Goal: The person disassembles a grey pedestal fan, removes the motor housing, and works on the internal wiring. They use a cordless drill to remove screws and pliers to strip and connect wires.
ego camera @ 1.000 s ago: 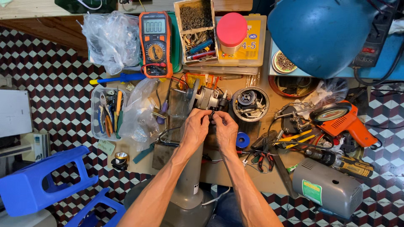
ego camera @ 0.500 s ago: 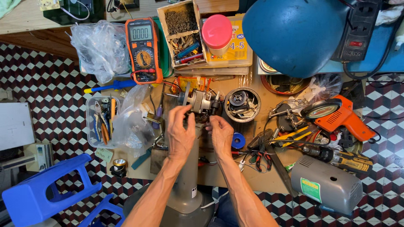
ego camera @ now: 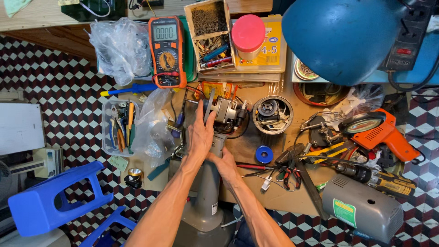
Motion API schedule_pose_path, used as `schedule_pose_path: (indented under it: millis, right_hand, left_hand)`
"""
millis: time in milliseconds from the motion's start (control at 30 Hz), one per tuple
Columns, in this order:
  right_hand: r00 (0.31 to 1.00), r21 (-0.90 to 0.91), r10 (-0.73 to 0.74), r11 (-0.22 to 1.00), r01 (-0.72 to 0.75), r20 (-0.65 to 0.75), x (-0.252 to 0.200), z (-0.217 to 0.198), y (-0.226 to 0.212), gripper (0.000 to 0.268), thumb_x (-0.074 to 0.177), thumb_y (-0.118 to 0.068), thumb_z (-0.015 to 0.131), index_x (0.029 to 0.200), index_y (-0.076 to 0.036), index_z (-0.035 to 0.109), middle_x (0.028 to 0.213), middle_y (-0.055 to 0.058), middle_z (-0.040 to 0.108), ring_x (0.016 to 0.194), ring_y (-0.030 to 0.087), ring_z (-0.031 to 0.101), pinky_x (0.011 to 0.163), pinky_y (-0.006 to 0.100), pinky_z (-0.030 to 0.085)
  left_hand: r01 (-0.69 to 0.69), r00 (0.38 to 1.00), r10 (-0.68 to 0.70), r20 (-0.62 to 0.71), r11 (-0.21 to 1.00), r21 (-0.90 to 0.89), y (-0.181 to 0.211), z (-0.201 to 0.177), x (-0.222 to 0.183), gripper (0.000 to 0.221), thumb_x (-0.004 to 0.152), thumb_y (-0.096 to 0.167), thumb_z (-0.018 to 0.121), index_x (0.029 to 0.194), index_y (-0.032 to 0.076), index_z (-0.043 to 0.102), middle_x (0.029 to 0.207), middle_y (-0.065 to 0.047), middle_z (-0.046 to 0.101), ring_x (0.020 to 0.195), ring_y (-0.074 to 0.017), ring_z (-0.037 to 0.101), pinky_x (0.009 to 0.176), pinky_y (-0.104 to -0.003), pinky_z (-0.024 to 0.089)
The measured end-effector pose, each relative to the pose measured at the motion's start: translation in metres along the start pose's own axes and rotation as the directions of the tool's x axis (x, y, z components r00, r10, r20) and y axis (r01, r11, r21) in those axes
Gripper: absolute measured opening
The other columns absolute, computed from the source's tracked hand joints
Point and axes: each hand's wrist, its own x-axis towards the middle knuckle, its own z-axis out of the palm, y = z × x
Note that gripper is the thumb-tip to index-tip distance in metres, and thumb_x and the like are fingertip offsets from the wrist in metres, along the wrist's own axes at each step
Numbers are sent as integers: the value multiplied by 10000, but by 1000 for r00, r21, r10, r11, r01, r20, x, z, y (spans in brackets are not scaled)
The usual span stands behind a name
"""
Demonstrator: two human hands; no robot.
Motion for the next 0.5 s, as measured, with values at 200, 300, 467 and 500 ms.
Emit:
schedule_pose_path:
  millis: [200,300,467,500]
  right_hand:
    - [969,-271,-193,951,146,-155,-23,23,3,470,767,-194,788,1173,-30,616,1017,90,737,902,188,681,810,341,562]
    - [953,-352,-228,924,148,-197,-44,45,2,415,784,-223,790,1106,-25,618,955,110,727,855,205,664,784,358,551]
    - [925,-326,-274,928,182,-264,-69,90,-1,448,784,-259,798,1093,-24,576,965,117,715,862,221,664,789,366,541]
    - [928,-316,-253,935,162,-272,-73,96,-2,458,784,-264,799,1094,-21,566,962,119,710,856,222,656,784,364,540]
  left_hand:
    - [30,998,-34,-49,996,-83,-3,-18,-21,548,1028,385,463,1540,191,446,1015,-275,722,933,-460,705,742,-519,525]
    - [-92,991,74,-115,983,-160,-19,-39,-31,518,1047,384,468,1498,130,467,1124,-260,713,1030,-451,679,817,-489,526]
    - [-61,995,39,-91,967,-249,-43,-70,-34,478,1056,413,465,1388,85,567,1158,-244,720,1092,-426,679,896,-459,515]
    - [-13,998,-2,-64,970,-244,-46,-75,-33,487,1051,424,465,1387,87,572,1161,-234,721,1103,-415,671,905,-453,506]
